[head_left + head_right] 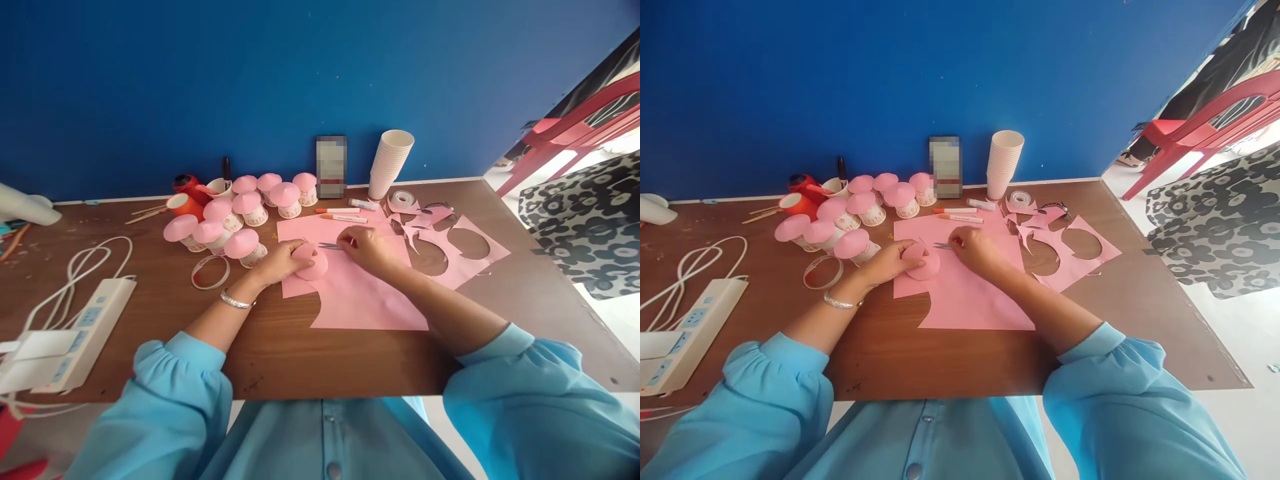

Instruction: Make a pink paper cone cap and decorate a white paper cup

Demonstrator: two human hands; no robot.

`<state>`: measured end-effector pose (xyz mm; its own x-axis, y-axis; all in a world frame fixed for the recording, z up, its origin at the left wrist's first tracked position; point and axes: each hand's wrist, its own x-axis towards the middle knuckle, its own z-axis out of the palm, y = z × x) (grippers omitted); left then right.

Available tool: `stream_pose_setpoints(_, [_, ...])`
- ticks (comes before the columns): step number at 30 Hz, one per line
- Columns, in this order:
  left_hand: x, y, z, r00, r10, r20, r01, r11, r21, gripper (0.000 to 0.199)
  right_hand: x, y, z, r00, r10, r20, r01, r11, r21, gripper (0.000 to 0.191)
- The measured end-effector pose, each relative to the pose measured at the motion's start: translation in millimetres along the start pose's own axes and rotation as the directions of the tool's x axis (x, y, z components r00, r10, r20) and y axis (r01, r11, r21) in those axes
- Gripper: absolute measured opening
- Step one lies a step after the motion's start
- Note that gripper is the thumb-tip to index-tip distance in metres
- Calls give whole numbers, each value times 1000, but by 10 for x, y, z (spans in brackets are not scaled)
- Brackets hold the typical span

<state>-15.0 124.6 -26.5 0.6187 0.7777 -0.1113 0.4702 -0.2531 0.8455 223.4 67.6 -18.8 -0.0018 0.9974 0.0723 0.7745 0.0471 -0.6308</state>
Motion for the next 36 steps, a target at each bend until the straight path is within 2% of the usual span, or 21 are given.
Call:
stream_pose_setpoints(4, [74,17,32,1000,-11,20,10,998,58,34,325,159,-127,995,-80,-52,62,958,-280,28])
stream_pose_setpoints(9, [92,121,27,998,-16,56,11,997,80,28,547,233,-28,990,-143,12,133,881,-454,27])
stream_pose_setpoints(14, [78,154,12,997,-9,77,-1,990,140,30,519,256,45,985,-174,15,156,842,-516,31])
stream_pose_setpoints(20, [81,144,44,998,-19,53,9,981,196,49,676,475,-225,990,-110,-93,36,816,-577,37])
stream_pose_setpoints(24, [71,133,52,998,64,16,-66,975,210,42,828,609,-298,995,-60,-85,-1,813,-582,33])
stream_pose_setpoints(27, [75,75,38,985,168,-43,-158,971,182,33,825,609,-275,995,-51,-89,-10,819,-574,34])
stream_pose_setpoints(29, [81,39,27,969,218,-118,-198,967,160,25,752,555,-270,989,-46,-142,-31,868,-496,34])
stream_pose_setpoints(30, [83,32,23,959,229,-169,-205,967,151,22,696,515,-272,982,-37,-186,-37,923,-384,33])
stream_pose_setpoints(32, [80,54,21,933,228,-278,-204,972,113,19,557,417,-278,973,-21,-228,19,1000,-15,27])
stream_pose_setpoints(33, [76,83,25,923,219,-318,-206,976,72,21,478,365,-276,981,-20,-192,58,979,195,25])
stream_pose_setpoints(34, [70,123,32,918,205,-340,-212,977,16,25,397,313,-269,991,-10,-130,60,920,386,26])
stream_pose_setpoints(36, [54,215,56,934,159,-318,-211,968,-135,37,241,217,-229,998,-23,59,-20,767,641,35])
